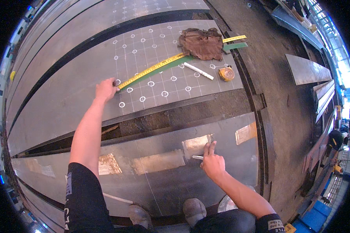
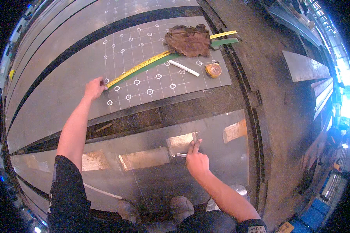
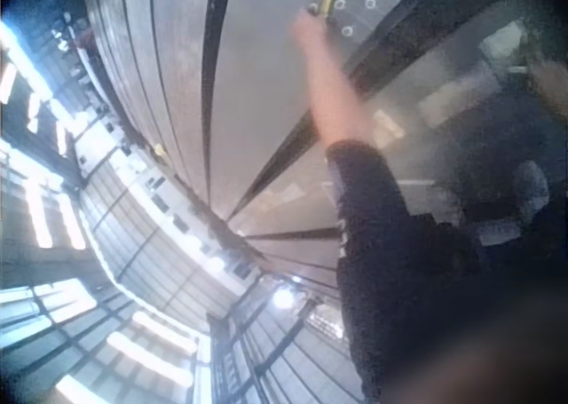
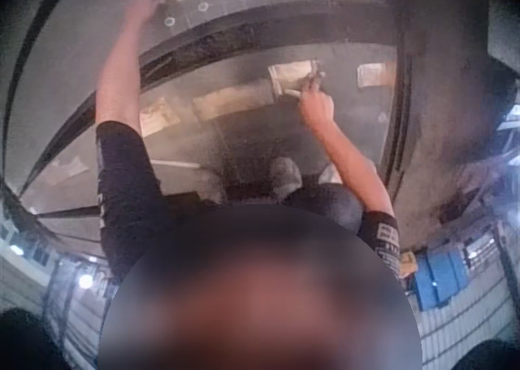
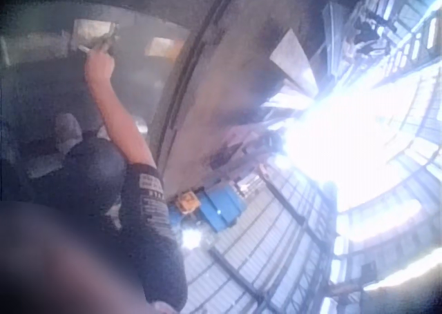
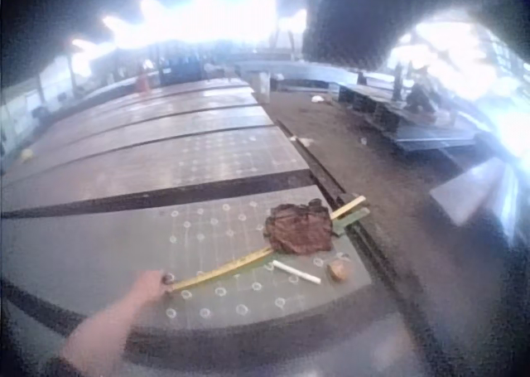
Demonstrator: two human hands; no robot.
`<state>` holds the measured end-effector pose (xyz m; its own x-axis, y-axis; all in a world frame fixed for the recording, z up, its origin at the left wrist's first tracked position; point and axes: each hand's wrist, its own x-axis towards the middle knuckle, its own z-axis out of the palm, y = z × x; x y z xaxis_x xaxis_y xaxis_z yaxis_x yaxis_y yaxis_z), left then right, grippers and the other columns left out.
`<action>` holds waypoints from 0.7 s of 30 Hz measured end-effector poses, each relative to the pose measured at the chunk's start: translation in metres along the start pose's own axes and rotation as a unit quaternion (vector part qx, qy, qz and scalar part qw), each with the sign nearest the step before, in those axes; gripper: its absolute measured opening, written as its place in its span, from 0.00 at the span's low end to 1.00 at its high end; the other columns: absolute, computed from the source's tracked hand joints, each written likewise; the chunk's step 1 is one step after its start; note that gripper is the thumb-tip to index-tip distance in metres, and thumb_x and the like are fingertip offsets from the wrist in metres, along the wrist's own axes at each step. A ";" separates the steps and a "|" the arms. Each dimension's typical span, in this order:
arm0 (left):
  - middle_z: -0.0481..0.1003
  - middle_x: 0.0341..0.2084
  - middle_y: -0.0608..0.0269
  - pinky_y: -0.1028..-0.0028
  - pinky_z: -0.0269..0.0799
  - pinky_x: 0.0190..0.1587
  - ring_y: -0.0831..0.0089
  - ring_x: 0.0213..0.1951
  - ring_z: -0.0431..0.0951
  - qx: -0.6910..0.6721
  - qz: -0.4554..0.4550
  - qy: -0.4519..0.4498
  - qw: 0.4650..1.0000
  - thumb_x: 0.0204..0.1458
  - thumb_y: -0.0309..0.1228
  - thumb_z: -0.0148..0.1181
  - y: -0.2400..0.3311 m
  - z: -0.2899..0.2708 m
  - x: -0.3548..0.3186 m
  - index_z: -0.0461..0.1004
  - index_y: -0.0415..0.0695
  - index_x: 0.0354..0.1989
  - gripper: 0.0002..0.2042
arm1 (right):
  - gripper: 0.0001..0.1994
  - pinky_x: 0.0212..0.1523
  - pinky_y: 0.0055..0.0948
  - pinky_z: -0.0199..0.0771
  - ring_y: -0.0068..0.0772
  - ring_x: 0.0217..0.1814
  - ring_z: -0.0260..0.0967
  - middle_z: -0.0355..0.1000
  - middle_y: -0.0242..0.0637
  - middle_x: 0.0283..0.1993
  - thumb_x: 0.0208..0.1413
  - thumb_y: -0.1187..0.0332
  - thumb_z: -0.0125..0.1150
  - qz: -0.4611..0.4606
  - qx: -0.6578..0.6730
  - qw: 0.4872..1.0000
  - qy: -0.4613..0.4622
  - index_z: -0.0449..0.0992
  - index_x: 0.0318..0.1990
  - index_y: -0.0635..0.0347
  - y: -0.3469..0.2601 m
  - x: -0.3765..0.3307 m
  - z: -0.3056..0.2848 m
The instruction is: The person measures and marks a large metal sheet using a tape measure, a square, and a white marker. They draw straight lines and circles on the sheet's surface to prepare it for cutting or fabrication.
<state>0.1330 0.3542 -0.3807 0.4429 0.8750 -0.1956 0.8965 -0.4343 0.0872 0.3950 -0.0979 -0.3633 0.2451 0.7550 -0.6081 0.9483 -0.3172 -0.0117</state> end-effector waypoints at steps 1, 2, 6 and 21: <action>0.79 0.38 0.56 0.56 0.71 0.42 0.54 0.43 0.78 0.002 -0.013 0.010 1.000 0.45 0.40 0.68 -0.008 -0.004 0.001 0.75 0.46 0.38 0.15 | 0.48 0.34 0.38 0.82 0.49 0.36 0.80 0.48 0.75 0.68 0.43 0.57 0.71 -0.002 0.004 1.000 0.003 0.52 0.67 0.73 0.000 -0.001 0.000; 0.79 0.38 0.55 0.56 0.71 0.42 0.54 0.43 0.78 0.001 -0.023 0.020 1.000 0.45 0.39 0.68 -0.013 -0.015 0.002 0.75 0.45 0.37 0.15 | 0.48 0.34 0.38 0.82 0.49 0.36 0.80 0.48 0.75 0.68 0.43 0.57 0.72 0.000 0.006 1.000 0.006 0.52 0.67 0.73 0.002 -0.002 0.000; 0.77 0.36 0.53 0.56 0.71 0.41 0.53 0.41 0.77 0.066 -0.050 0.072 0.994 0.45 0.36 0.67 -0.069 -0.074 -0.002 0.75 0.45 0.37 0.13 | 0.48 0.35 0.37 0.81 0.49 0.35 0.79 0.48 0.74 0.68 0.44 0.57 0.71 0.002 -0.002 1.000 0.010 0.51 0.67 0.73 0.003 -0.002 0.002; 0.72 0.54 0.46 0.61 0.64 0.59 0.51 0.57 0.71 0.287 -0.166 0.216 0.919 0.61 0.31 0.48 -0.418 -0.330 -0.292 0.67 0.37 0.59 0.19 | 0.24 0.35 0.35 0.80 0.42 0.37 0.80 0.50 0.81 0.64 0.52 0.70 0.55 -0.050 0.008 0.998 0.039 0.71 0.56 0.76 0.007 -0.003 0.011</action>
<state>-0.3687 0.3509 -0.0378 0.2197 0.9291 0.2975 0.8857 -0.0622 -0.4601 0.3989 -0.1083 -0.3705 0.1646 0.8260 -0.5391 0.9656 -0.2466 -0.0829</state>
